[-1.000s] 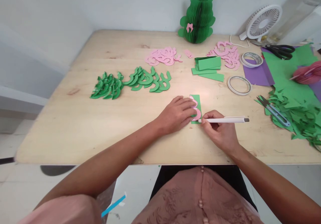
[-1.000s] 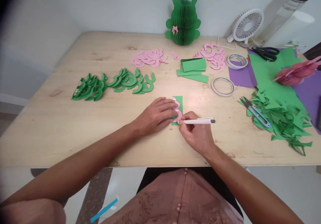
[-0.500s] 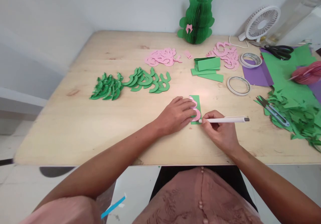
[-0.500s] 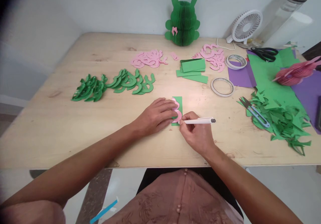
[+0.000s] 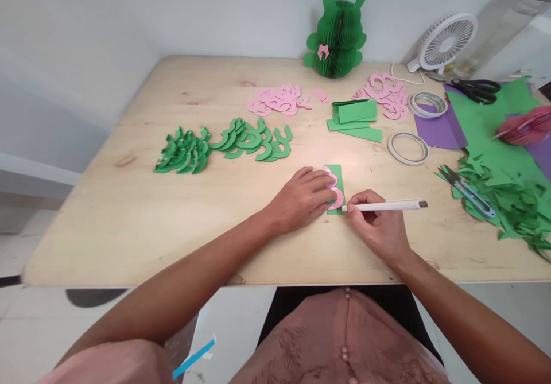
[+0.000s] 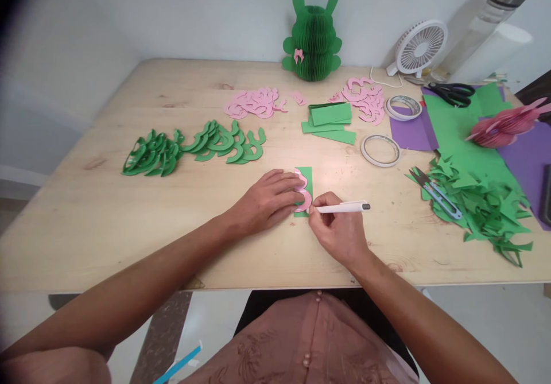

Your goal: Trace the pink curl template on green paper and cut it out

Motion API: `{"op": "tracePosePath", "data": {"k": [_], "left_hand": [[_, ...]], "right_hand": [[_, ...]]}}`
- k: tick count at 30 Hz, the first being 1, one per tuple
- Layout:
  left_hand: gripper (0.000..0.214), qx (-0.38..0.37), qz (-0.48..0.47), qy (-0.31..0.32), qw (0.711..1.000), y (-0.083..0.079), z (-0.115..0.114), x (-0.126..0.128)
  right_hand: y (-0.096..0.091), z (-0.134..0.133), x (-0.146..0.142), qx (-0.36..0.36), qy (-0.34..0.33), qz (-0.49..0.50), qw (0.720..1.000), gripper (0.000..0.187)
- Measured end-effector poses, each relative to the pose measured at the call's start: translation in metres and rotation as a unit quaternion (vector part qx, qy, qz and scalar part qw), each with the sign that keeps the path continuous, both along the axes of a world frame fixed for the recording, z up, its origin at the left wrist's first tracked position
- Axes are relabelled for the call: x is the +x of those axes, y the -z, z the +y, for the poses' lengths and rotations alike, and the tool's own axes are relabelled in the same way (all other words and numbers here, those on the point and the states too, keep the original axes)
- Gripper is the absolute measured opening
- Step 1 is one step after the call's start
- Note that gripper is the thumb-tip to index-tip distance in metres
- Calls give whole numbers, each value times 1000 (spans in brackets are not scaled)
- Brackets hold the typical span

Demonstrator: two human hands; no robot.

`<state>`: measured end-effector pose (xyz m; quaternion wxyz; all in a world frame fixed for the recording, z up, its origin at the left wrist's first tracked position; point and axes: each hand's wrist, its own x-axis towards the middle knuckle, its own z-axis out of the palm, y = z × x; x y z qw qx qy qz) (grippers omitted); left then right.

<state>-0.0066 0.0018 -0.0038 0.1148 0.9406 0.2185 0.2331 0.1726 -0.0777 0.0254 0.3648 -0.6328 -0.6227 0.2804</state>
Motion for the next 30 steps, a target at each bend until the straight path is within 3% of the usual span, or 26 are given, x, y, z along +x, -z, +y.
{"op": "tracePosePath", "data": {"k": [30], "left_hand": [[21,8,3,4,1000,-2,0,1]], "right_hand": [[-3,2,2,2,34,-10,999,6]]}}
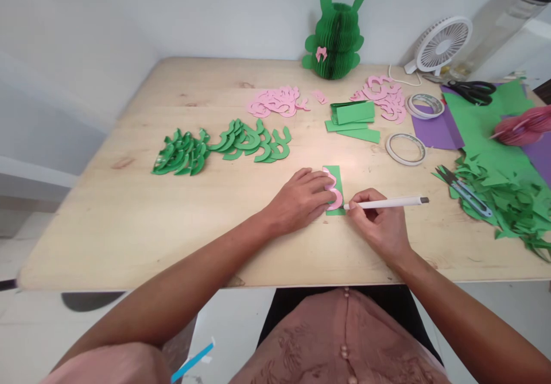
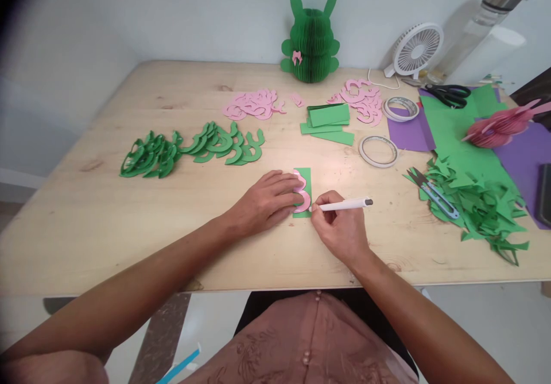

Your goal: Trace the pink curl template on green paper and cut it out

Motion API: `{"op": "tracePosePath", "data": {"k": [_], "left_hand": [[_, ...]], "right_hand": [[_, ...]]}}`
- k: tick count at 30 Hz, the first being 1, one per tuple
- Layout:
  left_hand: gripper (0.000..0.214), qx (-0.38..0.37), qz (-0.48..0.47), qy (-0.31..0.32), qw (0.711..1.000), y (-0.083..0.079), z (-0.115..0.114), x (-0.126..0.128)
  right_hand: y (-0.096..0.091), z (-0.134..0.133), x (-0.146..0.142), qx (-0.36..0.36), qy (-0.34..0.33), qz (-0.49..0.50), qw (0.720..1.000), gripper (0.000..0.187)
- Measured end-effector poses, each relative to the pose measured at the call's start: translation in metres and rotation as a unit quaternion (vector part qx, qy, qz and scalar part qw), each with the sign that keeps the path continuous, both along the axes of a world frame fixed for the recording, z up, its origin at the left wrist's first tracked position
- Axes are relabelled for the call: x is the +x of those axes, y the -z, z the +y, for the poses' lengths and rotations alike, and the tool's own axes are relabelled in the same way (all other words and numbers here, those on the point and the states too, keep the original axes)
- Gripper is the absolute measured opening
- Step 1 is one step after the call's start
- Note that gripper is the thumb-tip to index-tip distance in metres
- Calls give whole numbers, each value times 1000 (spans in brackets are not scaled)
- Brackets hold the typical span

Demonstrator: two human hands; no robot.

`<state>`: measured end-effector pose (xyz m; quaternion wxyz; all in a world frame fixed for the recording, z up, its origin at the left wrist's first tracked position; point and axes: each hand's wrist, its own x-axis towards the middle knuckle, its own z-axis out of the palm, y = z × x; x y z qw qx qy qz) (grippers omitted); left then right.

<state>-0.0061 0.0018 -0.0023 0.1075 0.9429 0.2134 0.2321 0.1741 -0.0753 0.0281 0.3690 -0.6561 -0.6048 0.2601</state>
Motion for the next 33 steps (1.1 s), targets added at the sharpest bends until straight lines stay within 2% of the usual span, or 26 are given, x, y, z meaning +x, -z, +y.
{"op": "tracePosePath", "data": {"k": [33], "left_hand": [[26,22,-3,3,1000,1,0,-1]], "right_hand": [[-1,0,2,-9,27,-5,1000,8]]}}
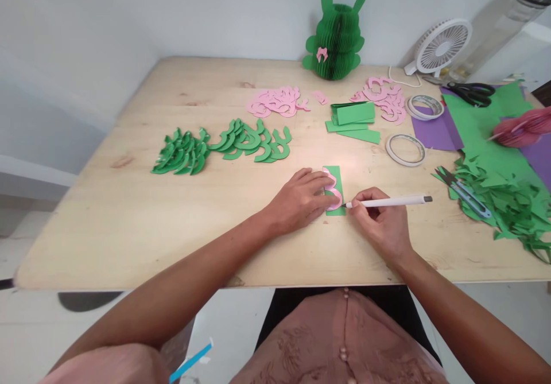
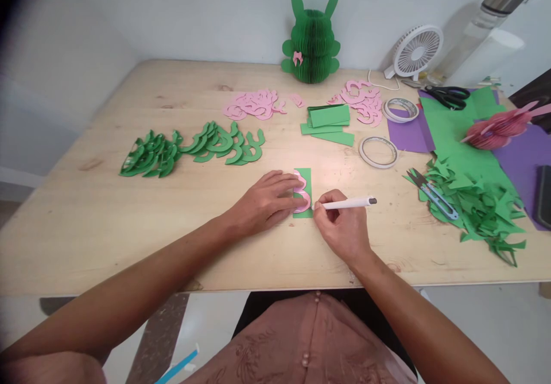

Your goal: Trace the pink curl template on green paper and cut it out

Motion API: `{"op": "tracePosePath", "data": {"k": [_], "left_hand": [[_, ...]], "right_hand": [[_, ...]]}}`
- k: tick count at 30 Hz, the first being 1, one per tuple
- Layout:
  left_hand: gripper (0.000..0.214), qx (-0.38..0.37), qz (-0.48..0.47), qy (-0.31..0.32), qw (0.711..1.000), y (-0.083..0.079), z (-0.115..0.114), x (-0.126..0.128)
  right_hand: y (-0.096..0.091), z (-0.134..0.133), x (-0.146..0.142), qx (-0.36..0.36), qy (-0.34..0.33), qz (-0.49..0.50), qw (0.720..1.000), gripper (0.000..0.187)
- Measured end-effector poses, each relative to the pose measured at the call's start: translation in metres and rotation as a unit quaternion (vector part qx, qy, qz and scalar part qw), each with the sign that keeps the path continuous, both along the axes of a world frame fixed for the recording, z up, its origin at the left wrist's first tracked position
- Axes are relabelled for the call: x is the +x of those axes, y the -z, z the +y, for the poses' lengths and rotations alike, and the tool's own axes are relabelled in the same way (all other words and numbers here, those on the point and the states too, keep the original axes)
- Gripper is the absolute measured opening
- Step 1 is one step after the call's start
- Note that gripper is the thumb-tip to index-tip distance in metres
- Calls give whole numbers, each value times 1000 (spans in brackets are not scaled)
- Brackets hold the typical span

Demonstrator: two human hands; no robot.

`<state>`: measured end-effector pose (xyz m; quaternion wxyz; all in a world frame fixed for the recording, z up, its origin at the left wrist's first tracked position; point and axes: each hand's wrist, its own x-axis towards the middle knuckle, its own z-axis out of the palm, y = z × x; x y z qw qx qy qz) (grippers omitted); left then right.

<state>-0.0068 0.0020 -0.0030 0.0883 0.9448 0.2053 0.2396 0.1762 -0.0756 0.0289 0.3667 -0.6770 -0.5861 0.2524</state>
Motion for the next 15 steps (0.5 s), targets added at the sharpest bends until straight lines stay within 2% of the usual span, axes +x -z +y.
{"op": "tracePosePath", "data": {"k": [15], "left_hand": [[27,4,-5,-3,1000,-1,-1,0]], "right_hand": [[2,1,1,15,11,-19,1000,8]]}}
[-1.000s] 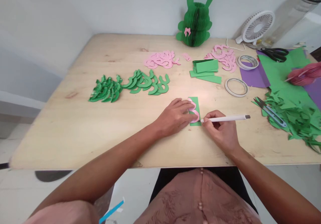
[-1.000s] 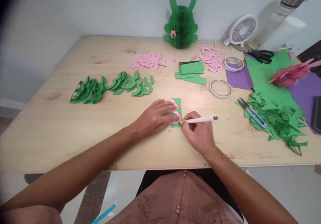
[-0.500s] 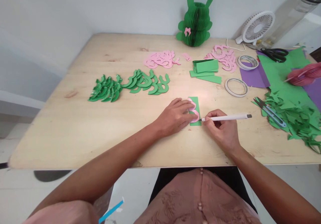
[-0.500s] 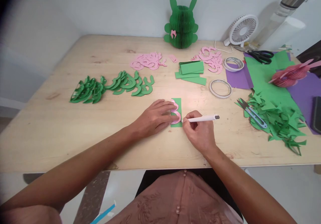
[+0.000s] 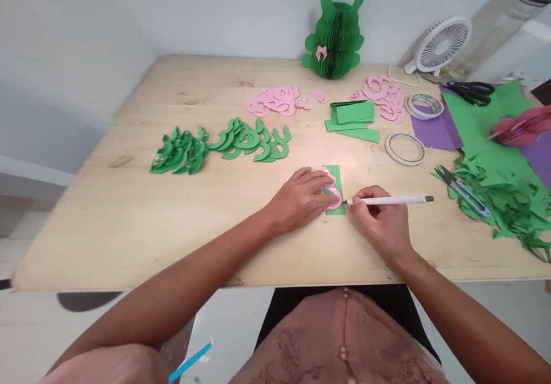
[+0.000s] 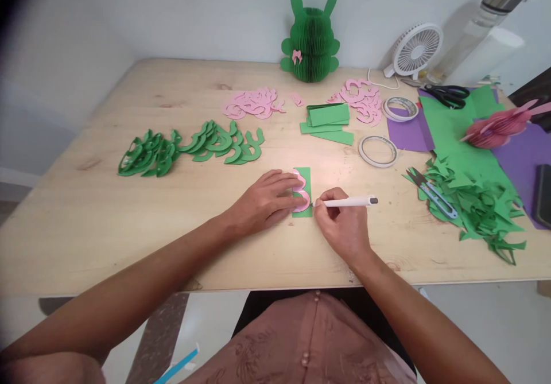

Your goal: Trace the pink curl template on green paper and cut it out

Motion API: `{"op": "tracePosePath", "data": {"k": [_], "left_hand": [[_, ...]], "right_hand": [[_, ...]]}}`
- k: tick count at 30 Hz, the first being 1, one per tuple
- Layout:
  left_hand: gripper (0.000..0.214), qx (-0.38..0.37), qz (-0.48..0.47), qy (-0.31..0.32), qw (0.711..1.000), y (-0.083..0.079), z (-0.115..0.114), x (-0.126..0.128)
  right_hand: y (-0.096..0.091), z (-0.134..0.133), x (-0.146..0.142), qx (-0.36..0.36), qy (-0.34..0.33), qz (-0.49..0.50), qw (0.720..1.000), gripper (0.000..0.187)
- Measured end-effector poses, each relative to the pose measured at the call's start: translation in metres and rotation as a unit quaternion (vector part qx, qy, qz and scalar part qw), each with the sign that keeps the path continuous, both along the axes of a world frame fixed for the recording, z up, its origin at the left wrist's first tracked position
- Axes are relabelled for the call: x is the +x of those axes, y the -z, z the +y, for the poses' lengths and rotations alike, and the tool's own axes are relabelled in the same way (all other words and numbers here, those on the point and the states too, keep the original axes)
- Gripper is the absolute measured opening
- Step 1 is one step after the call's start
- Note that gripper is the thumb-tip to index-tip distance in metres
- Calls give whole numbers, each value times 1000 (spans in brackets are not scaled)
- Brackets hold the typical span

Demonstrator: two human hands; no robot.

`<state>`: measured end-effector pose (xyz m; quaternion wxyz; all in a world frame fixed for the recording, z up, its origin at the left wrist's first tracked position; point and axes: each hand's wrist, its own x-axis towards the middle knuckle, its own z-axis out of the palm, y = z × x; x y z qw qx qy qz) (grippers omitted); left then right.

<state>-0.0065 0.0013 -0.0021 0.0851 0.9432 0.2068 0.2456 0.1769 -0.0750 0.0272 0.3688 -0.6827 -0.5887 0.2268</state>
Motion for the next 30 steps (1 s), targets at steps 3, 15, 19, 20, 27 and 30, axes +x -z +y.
{"op": "tracePosePath", "data": {"k": [3,15,19,20,27,30], "left_hand": [[27,1,0,0,1000,0,0,0],[26,-2,0,2,1000,0,0,0],[26,-1,-2,3,1000,-1,0,0],[26,-1,-2,3,1000,-1,0,0],[26,-4,-1,3,1000,-1,0,0],[26,-3,-1,2,1000,-1,0,0]], "right_hand": [[0,0,0,7,1,-9,1000,8],[-1,-1,1,17,1,2,1000,9],[-1,0,1,12,-1,1,1000,9],[0,0,1,13,0,-2,1000,9],[0,0,1,8,-4,-8,1000,9],[-2,-1,1,1,-3,-10,1000,9]]}}
